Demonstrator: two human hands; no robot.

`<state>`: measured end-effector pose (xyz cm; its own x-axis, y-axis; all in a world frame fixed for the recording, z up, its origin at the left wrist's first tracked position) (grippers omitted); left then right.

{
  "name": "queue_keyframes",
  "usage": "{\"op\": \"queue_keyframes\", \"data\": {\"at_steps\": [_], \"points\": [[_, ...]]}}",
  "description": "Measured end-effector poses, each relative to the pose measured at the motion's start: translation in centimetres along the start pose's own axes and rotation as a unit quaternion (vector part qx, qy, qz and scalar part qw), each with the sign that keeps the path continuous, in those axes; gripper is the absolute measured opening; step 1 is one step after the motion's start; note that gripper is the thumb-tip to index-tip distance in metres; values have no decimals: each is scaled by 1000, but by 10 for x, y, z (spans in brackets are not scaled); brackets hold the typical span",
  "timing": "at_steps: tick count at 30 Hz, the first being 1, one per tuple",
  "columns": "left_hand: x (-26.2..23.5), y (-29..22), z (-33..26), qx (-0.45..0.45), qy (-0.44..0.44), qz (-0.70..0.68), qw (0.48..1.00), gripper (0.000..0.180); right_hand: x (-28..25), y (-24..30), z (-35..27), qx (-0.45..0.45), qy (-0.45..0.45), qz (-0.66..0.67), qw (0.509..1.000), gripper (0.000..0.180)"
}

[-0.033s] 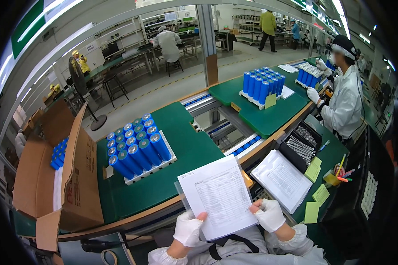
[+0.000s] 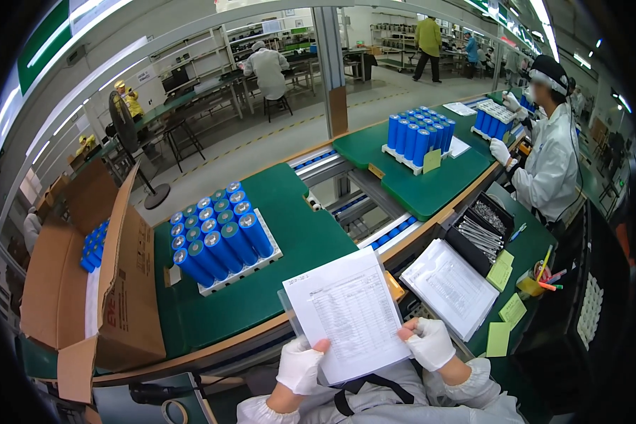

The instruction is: The person scans batteries from a box and places them into a tray before applying a label and a taped note to the tray. They then move the filled tray and box to prepare for the next cycle with a new tray.

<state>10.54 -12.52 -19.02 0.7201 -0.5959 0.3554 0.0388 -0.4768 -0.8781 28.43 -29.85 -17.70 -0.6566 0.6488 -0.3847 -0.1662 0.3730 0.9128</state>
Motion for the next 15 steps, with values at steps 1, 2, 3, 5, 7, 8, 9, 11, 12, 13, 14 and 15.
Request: {"op": "queue_keyframes", "data": {"at_steps": [1, 2, 3, 5, 7, 8, 9, 11, 12, 13, 14, 15], "points": [[-2, 0, 0, -1, -7, -3, 1000, 36, 1, 1, 0, 1, 3, -1, 1000, 17], [-3, -1, 0, -3, -6, -3, 1000, 36, 3, 1, 2, 3, 7, -2, 1000, 17], [-3, -4, 0, 7, -8, -10, 1000, 35, 4, 1, 3, 6, 7, -3, 1000, 17], [-8, -5, 1, 15, -9, -18, 1000, 34, 8, -1, 7, 0, 6, -2, 1000, 17], [-18, -2, 8, 28, -26, -31, 999, 33, 9, -1, 12, -14, -2, -10, 1000, 17], [-20, -2, 11, 52, -27, -49, 997, 29, 10, 1, 12, -28, -8, -17, 999, 17], [-24, -1, 10, 48, -29, -49, 997, 29, 8, 9, 13, -20, -13, -30, 999, 18], [-31, -5, 12, 37, -42, -84, 995, 21, 11, 12, 17, -5, -6, -5, 1000, 19], [-30, -10, 10, 28, -56, -97, 993, 18, 12, 15, 18, -5, -3, -6, 1000, 19], [-34, -9, 10, 30, -58, -98, 993, 18, 13, 19, 18, -11, -2, -26, 1000, 20], [-40, -9, 12, 46, -60, -76, 994, 17, 14, 24, 20, -21, -1, -45, 999, 20], [-45, -11, 13, 63, -62, -54, 995, 17, 17, 27, 21, -26, 3, -46, 999, 20]]}}
Point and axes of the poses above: each hand's wrist, its own z-axis towards the middle knuckle, its own x-axis out of the palm, y = z × x, the point moved 7 cm from there along z, towards the middle knuckle, and after that the axes turned 5 degrees about -z, right-handed, at the moved point
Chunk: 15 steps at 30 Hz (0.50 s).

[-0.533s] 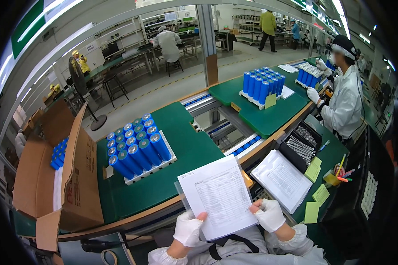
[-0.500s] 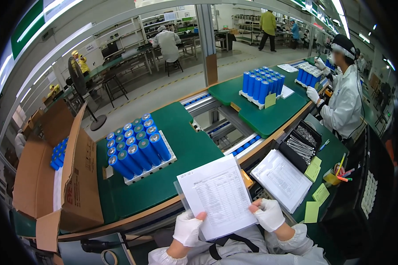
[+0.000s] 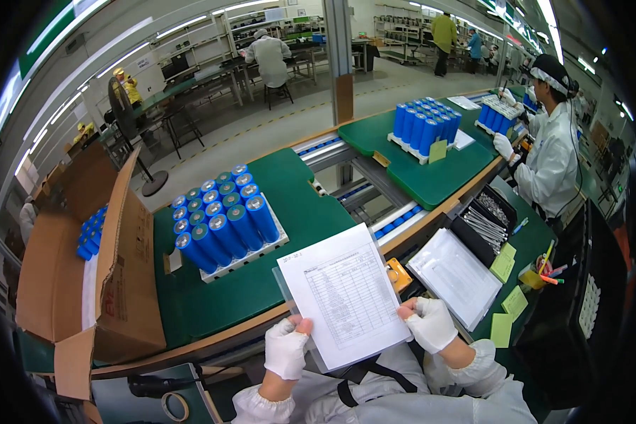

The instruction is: The person scans batteries from a box and places them into a tray before applying a label and a taped note to the tray. They then move the filled tray and box to prepare for the next cycle with a new tray.

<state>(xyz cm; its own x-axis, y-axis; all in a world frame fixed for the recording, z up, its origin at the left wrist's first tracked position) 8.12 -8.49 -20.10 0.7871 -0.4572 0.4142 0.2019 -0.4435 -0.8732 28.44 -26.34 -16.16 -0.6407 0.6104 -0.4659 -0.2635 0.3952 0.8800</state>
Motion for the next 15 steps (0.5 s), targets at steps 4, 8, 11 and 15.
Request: {"op": "queue_keyframes", "data": {"at_steps": [4, 8, 11, 15], "points": [[-10, -12, 3, 67, -12, 105, 992, 17, 3, -9, 8, -6, -7, -15, 1000, 21], [-24, -34, 10, 175, -63, 35, 982, 21, 4, -4, 40, 41, -11, 38, 998, 22], [-50, -41, 13, 195, -113, 35, 974, 19, -1, -3, 100, 5, -48, -25, 999, 25], [-59, -42, 2, 196, -118, 13, 973, 18, -5, 6, 183, -12, -72, -166, 983, 22]]}}
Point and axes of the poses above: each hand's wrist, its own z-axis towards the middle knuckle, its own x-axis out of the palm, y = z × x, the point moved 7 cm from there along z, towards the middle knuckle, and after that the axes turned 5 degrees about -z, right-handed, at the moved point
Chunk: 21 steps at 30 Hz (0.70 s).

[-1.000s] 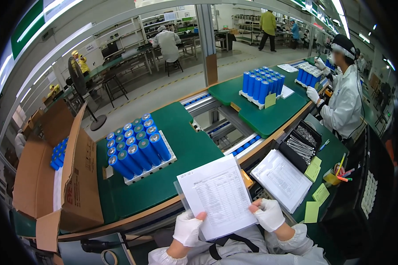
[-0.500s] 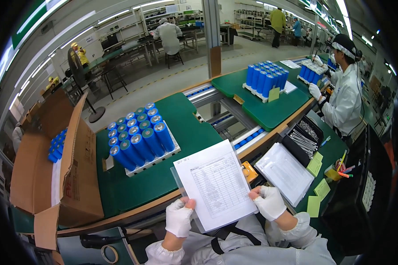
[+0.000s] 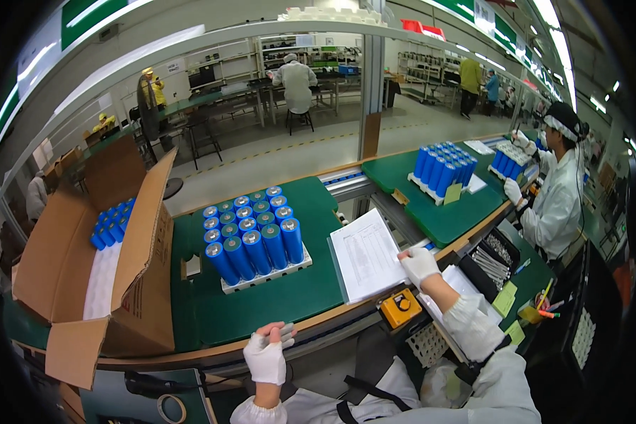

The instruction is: The person scans batteries from a box and places them into a tray before applying a label and a taped note to the tray. They then move the filled tray and box to prepare for the next cycle with a new tray.

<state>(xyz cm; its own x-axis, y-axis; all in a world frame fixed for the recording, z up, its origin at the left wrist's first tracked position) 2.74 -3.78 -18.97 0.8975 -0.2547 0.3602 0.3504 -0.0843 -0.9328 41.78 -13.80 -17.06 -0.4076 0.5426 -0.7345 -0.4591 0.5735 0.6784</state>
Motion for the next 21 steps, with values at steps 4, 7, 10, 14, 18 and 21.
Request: {"op": "queue_keyframes", "data": {"at_steps": [4, 7, 10, 14, 18, 21], "points": [[-15, -8, -19, 27, 3, 40, 999, 16, 28, 13, 69, -58, 6, -62, 996, 22], [-38, -28, -40, 88, -46, 113, 989, 11, 54, 26, 98, -70, 37, -93, 993, 26], [-67, -64, -73, 109, -59, 269, 955, 15, 76, 35, 107, -81, 65, -107, 989, 31], [-129, -86, -121, 77, -149, 359, 918, 17, 85, 36, 111, -70, 104, -104, 987, 34], [-189, -109, -173, 67, -223, 461, 856, 15, 88, 66, 96, -178, 82, -225, 954, 39], [-241, -114, -228, 160, -316, 533, 768, 13, 99, 88, 90, -200, 99, -359, 907, 44]]}}
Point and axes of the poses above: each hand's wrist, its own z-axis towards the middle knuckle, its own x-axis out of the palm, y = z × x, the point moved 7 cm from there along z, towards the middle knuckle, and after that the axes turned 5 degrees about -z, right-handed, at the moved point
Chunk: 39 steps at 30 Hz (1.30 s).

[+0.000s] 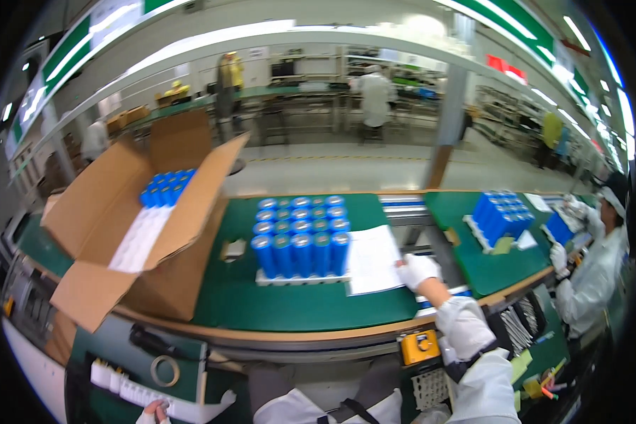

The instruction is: The person scans batteries from a box and places them into a tray before applying a label and a taped note to the tray. They then move the filled tray and box to prepare for the next cycle with a new tray.

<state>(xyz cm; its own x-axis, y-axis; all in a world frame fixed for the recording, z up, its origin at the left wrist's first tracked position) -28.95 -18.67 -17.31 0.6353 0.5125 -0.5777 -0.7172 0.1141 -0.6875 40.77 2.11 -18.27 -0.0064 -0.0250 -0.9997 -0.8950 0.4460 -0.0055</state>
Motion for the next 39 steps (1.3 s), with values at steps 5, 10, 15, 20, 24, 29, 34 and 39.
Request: {"op": "queue_keyframes", "data": {"at_steps": [5, 10, 15, 20, 24, 29, 34, 39], "points": [[-37, 34, -23, 5, -130, 34, 991, 11, -66, 10, -42, -25, -137, -73, 988, 27], [-42, 32, -27, 0, -127, 20, 992, 11, -86, 151, -164, -350, -121, 67, 926, 24], [-68, 21, -49, 36, -111, 74, 990, 13, -72, 305, -266, -587, -20, 78, 805, 23], [-111, 45, -80, -52, -179, 42, 982, 11, -38, 401, -353, -721, -26, 155, 675, 17], [-135, 53, -106, -62, -200, 112, 971, 7, -10, 459, -409, -750, 7, 226, 621, 9], [-134, 73, -135, -140, -177, 120, 967, 5, -10, 487, -483, -809, -31, 248, 532, 14], [-137, 70, -136, -75, -164, 114, 977, 7, -10, 509, -398, -667, -119, 219, 702, 26], [-119, 32, -67, 16, -123, 29, 992, 21, 33, 507, -353, -667, -181, 227, 686, 18]]}}
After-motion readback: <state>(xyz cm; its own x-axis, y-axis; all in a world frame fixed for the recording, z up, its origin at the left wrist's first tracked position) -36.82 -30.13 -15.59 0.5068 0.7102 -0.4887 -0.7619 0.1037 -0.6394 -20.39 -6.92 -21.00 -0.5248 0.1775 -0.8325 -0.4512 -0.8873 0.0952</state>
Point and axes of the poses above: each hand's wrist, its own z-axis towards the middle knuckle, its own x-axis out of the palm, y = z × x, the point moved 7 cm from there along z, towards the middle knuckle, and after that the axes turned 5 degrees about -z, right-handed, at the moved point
